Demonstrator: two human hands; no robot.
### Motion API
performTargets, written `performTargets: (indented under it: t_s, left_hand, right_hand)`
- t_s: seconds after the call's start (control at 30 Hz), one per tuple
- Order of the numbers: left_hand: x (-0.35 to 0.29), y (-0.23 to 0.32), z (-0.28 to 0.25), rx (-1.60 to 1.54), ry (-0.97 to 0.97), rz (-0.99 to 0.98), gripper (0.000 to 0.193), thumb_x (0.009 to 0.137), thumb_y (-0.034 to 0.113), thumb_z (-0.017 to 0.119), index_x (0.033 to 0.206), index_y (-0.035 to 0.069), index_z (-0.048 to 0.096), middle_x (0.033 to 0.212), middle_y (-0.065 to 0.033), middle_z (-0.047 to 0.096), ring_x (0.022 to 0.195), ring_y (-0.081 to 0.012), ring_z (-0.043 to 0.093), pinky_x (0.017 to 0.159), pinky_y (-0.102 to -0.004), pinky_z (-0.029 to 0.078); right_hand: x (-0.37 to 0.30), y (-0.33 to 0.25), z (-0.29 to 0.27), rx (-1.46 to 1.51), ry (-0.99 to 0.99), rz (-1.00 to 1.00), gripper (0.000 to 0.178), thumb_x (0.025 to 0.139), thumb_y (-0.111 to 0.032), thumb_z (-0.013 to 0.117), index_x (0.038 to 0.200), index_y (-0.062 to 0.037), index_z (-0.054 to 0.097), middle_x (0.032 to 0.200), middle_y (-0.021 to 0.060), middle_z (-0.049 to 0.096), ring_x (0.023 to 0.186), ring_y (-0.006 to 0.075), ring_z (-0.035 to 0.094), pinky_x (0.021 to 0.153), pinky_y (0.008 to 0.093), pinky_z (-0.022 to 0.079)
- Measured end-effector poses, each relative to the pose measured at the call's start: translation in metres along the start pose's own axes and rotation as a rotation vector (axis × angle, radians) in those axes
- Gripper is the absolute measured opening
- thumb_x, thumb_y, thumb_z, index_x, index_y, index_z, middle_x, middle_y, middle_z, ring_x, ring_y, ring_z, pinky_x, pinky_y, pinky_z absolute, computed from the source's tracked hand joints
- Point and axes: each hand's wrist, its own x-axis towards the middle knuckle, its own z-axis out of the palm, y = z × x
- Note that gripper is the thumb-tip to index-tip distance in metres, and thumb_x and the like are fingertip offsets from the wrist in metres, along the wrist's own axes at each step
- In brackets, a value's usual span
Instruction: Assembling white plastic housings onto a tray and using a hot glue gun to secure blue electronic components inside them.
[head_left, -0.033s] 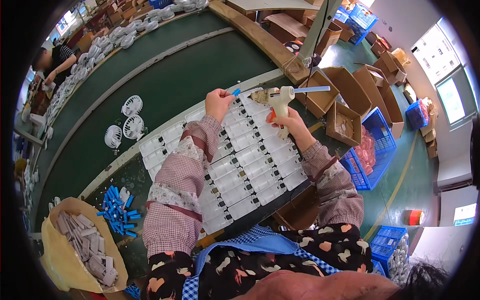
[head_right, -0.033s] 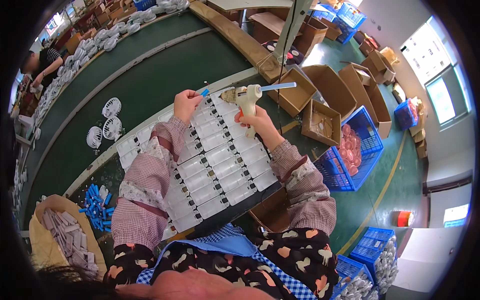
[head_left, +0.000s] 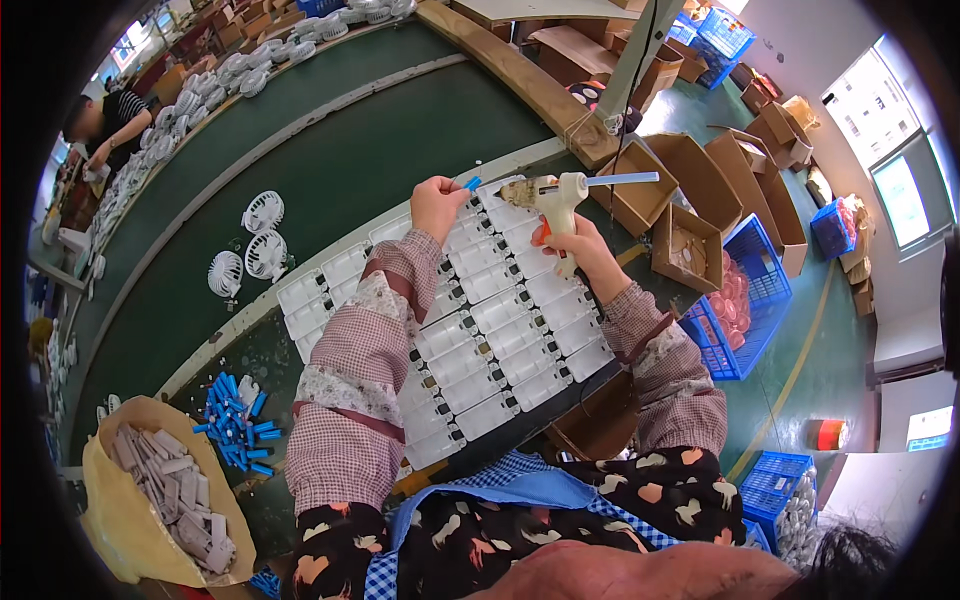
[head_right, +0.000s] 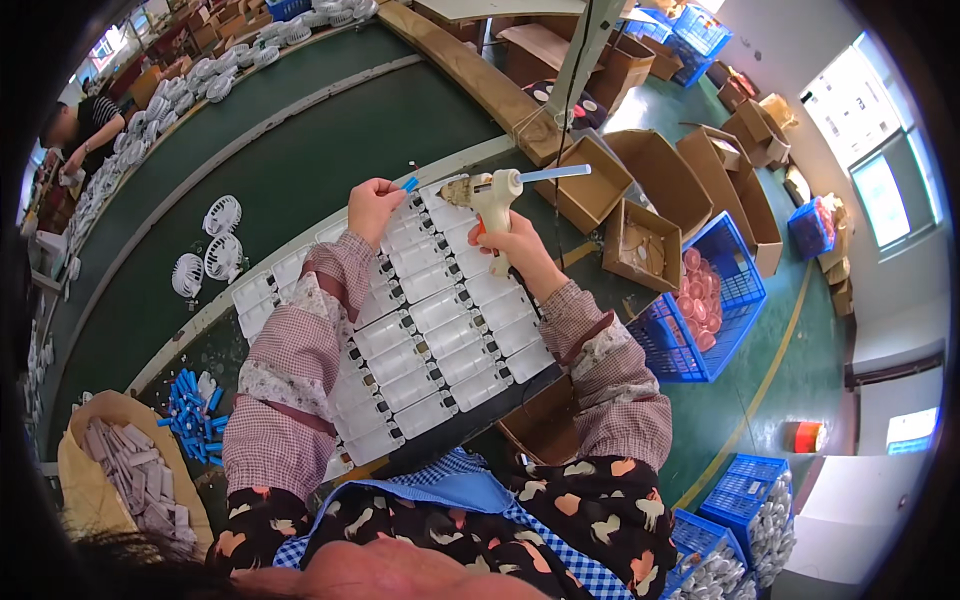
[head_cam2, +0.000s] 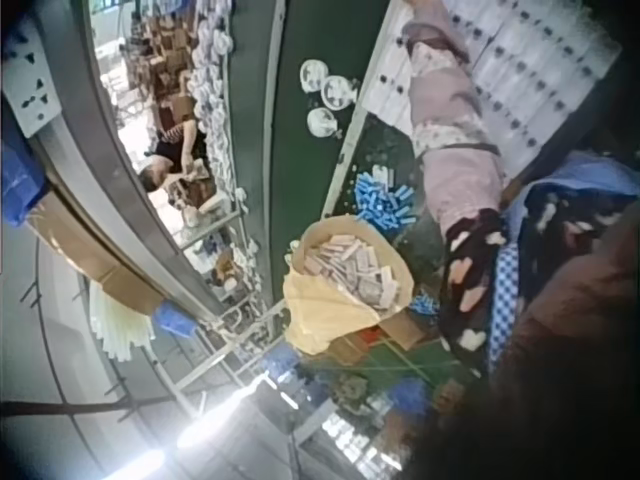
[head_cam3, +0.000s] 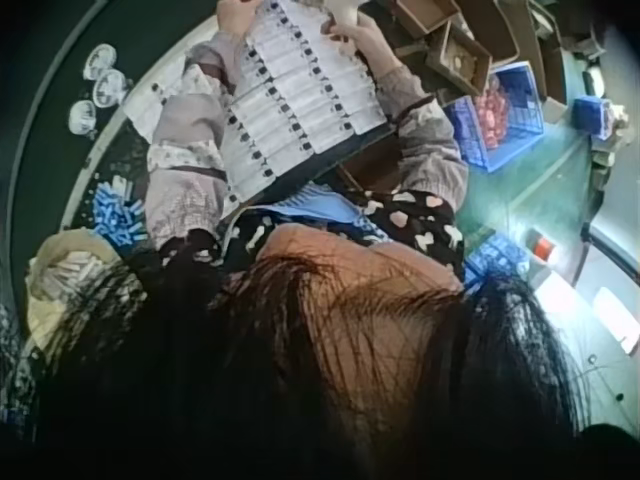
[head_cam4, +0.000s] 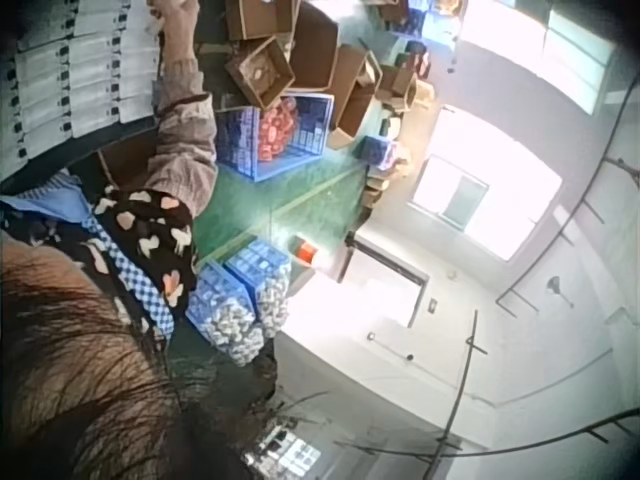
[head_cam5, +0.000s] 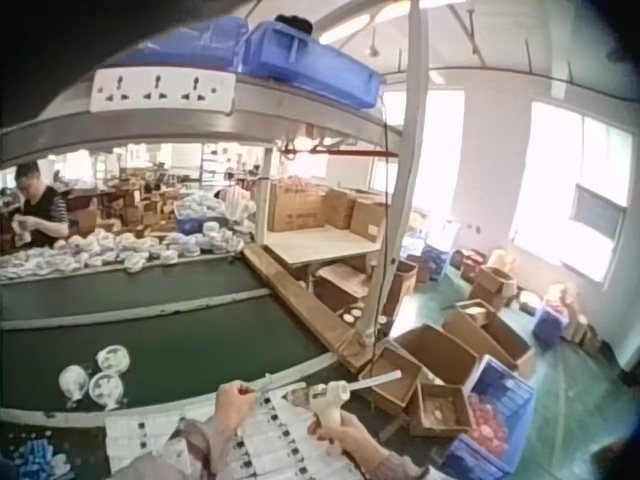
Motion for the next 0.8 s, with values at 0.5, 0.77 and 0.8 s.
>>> performTargets:
  t_s: [0.5, 0.77, 0.8]
  left_hand:
    - [0.024, -0.023, 0.033, 0.167, 0.026, 0.069, 0.016, 0.065, 0.013, 0.073, 0.07, 0.003, 0.062, 0.081, -0.0109, 0.055, 0.075, -0.0254, 0.056, 0.069, -0.0367, 0.046]
    - [0.023, -0.015, 0.059, 0.408, 0.05, 0.249, 0.015, 0.065, 0.015, 0.073, 0.071, 0.006, 0.062, 0.085, -0.0106, 0.055, 0.086, -0.0278, 0.052, 0.075, -0.0383, 0.045]
    - [0.023, -0.014, 0.061, 0.457, 0.052, 0.263, 0.015, 0.065, 0.015, 0.072, 0.07, 0.006, 0.062, 0.086, -0.0101, 0.055, 0.086, -0.0277, 0.051, 0.076, -0.0381, 0.044]
  right_hand:
    - [0.009, 0.013, -0.005, -0.07, 0.046, 0.012, 0.026, 0.074, -0.007, 0.061, 0.098, -0.0002, 0.051, 0.079, 0.0059, 0.059, 0.067, 0.0113, 0.054, 0.06, 0.0238, 0.043]
    - [0.011, 0.019, -0.017, -0.023, 0.121, -0.008, 0.025, 0.073, -0.007, 0.062, 0.094, -0.0007, 0.052, 0.076, 0.0045, 0.059, 0.064, 0.0107, 0.053, 0.057, 0.0241, 0.042]
    - [0.01, 0.019, -0.017, -0.021, 0.121, -0.007, 0.025, 0.073, -0.007, 0.062, 0.094, -0.0008, 0.052, 0.076, 0.0045, 0.059, 0.065, 0.0106, 0.053, 0.057, 0.024, 0.042]
